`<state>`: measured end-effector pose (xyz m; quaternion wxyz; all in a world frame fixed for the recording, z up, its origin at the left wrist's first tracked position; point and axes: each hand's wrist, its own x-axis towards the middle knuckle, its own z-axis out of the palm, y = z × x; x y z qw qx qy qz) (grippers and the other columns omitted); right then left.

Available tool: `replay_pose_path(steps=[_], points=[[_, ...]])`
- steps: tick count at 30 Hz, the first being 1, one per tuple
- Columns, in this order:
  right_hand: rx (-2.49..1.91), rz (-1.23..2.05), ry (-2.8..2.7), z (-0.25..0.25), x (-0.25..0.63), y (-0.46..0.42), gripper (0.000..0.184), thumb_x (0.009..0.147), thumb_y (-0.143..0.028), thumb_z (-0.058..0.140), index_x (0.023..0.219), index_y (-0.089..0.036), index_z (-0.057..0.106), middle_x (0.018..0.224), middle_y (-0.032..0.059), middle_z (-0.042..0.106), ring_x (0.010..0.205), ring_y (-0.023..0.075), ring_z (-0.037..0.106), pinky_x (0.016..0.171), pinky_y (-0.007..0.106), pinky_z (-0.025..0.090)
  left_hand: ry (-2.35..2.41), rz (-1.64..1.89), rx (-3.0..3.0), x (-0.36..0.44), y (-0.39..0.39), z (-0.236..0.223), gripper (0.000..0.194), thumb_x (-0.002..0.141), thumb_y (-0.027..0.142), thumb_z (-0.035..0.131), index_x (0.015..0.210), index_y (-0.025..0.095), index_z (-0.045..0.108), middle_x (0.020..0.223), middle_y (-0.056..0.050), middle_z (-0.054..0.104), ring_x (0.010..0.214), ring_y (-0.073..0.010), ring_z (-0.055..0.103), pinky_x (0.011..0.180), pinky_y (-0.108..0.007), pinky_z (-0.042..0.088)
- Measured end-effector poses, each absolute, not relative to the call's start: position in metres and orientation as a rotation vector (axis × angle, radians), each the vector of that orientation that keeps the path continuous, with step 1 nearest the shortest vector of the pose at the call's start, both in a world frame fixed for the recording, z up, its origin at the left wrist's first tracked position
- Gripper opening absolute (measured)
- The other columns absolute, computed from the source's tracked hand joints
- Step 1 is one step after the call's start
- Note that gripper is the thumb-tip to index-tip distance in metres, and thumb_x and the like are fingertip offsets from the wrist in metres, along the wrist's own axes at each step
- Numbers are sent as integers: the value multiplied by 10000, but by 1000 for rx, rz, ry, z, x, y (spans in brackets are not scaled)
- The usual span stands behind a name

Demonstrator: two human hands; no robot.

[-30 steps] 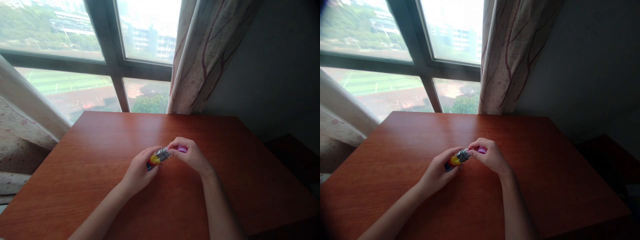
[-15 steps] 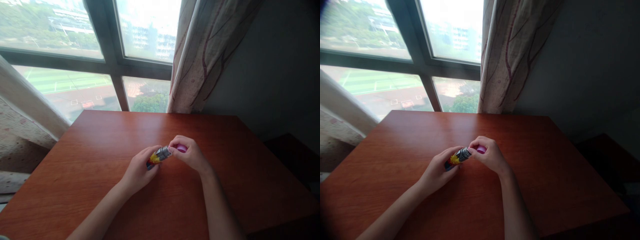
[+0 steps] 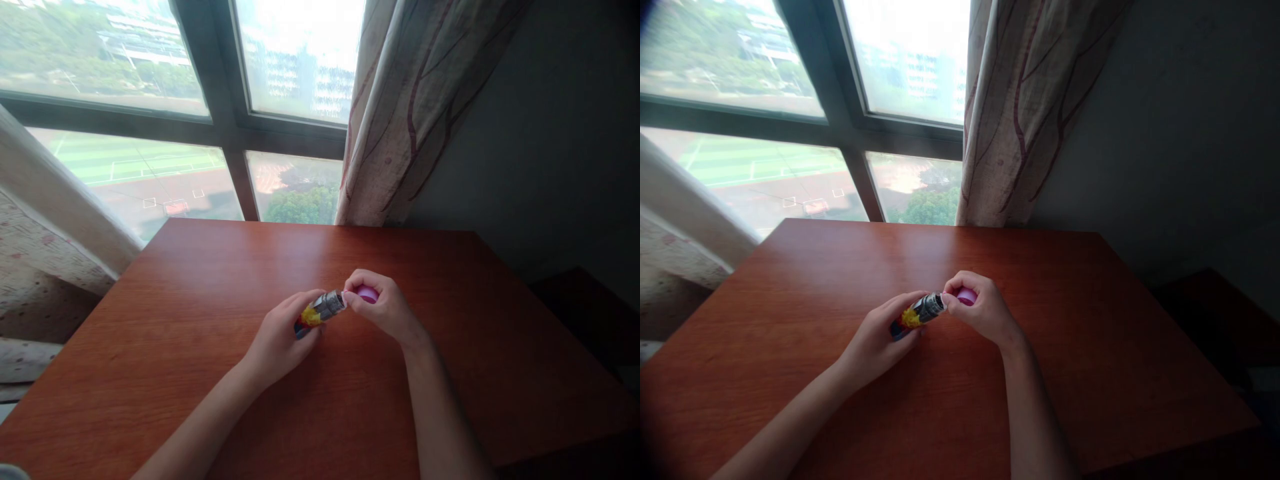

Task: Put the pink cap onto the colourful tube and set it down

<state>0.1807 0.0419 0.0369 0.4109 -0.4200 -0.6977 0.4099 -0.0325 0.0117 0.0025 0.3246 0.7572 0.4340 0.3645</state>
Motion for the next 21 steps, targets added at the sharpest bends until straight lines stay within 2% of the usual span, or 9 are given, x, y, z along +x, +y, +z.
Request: replay_pose_path(steps=[7, 11, 21], points=[[-1121, 1061, -1668, 31, 182, 43, 110, 828, -261, 642, 754, -183, 617, 735, -20, 591, 659, 116, 510, 596, 216, 401, 1144, 982, 1933, -33, 12, 3, 462, 822, 157, 606, 1280, 184, 550, 1233, -89, 662, 1100, -222, 627, 957, -319, 478], [-1181, 1048, -1610, 26, 180, 46, 117, 829, -282, 645, 771, -181, 637, 747, -9, 628, 681, 127, 540, 632, 225, 427, 1115, 1015, 1760, -32, 12, 9, 455, 855, 217, 611, 1302, 162, 549, 1224, -98, 666, 1087, -233, 634, 964, -334, 481], [-1096, 1132, -1752, 10, 160, 48, 180, 823, -341, 668, 791, -165, 662, 753, -5, 639, 698, 134, 570, 620, 218, 427, 937, 986, 1549, -30, 10, 9, 447, 900, 282, 617, 1331, 198, 536, 1212, -76, 659, 1040, -201, 619, 936, -299, 483]])
